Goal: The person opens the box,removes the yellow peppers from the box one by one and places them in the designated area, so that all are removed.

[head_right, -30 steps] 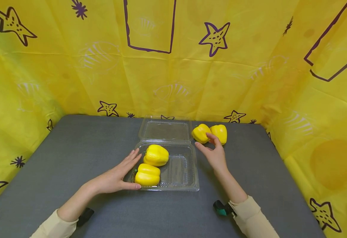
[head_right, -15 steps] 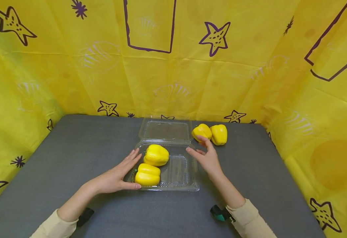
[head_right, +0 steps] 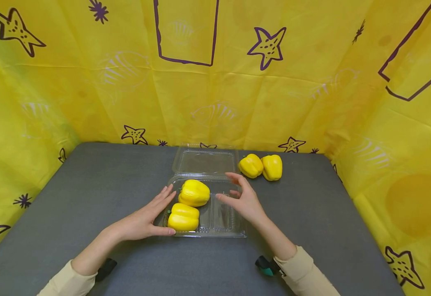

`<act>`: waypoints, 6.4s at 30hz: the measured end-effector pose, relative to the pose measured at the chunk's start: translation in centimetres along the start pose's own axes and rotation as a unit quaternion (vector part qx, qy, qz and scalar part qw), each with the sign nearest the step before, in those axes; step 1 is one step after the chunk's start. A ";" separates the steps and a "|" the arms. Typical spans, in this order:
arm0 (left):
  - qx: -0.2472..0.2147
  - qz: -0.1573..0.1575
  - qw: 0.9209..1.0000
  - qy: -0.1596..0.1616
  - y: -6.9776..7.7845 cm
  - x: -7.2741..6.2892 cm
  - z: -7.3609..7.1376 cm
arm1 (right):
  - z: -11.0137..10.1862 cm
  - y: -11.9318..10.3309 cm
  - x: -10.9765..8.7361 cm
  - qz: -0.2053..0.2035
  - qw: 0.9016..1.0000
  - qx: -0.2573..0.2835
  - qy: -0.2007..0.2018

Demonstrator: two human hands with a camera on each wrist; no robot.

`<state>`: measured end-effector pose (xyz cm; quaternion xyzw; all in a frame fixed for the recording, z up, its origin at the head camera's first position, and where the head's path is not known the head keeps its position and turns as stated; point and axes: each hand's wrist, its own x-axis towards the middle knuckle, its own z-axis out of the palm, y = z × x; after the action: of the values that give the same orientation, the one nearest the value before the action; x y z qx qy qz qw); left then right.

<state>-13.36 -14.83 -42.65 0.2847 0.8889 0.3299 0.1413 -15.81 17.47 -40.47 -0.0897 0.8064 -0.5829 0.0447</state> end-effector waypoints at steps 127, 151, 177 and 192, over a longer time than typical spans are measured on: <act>0.001 -0.006 1.000 0.001 0.0 0.1 0.1 | 5.1 1.2 3.2 -0.148 0.983 -0.100 -0.045; 0.007 -0.009 1.000 0.000 -0.1 0.1 0.2 | 2.0 -0.1 1.5 -0.104 0.993 -0.051 0.018; 0.001 -0.003 1.000 0.005 0.0 0.1 0.2 | -3.1 0.6 -0.5 -0.048 0.995 0.025 0.086; 0.004 -0.005 1.000 0.007 -0.1 0.1 0.2 | -5.5 1.5 -1.1 -0.041 0.987 0.004 0.154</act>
<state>-13.36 -14.74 -42.86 0.2784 0.8927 0.3273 0.1360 -15.82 23.24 -40.22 -0.0316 0.7969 -0.5943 -0.1038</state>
